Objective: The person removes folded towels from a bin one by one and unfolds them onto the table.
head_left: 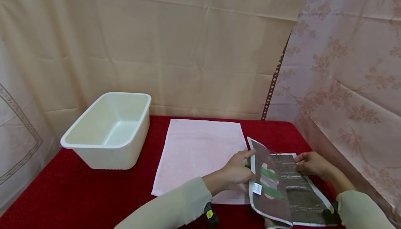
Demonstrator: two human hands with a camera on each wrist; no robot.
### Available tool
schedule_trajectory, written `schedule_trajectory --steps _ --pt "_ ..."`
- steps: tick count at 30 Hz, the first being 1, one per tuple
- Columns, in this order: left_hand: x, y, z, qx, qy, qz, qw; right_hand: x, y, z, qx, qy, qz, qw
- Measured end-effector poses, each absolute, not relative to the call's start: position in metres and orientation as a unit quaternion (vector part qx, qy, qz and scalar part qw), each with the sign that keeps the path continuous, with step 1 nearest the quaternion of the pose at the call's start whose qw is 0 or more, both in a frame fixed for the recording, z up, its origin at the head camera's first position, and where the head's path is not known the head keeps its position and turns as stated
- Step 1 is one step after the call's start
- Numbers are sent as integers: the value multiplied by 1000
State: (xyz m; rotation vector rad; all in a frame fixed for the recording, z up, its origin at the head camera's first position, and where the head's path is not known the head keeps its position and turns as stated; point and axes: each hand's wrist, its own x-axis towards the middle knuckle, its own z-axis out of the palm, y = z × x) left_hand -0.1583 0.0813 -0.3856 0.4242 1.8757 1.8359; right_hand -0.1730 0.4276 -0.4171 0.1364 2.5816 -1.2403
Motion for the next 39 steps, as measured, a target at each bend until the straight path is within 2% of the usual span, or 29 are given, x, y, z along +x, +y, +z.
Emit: schedule_trajectory --steps 6,26,32,39 --pt "-159 49 -379 165 655 688 265 -175 429 -418 53 894 -423 142" --pt "-153 -55 -386 120 729 625 250 -177 427 -415 50 893 -422 147" --pt "-164 -61 -394 71 745 605 273 -178 429 -413 55 892 -421 155" --pt "-192 -51 -402 45 764 588 263 -179 430 -415 54 889 -427 159"
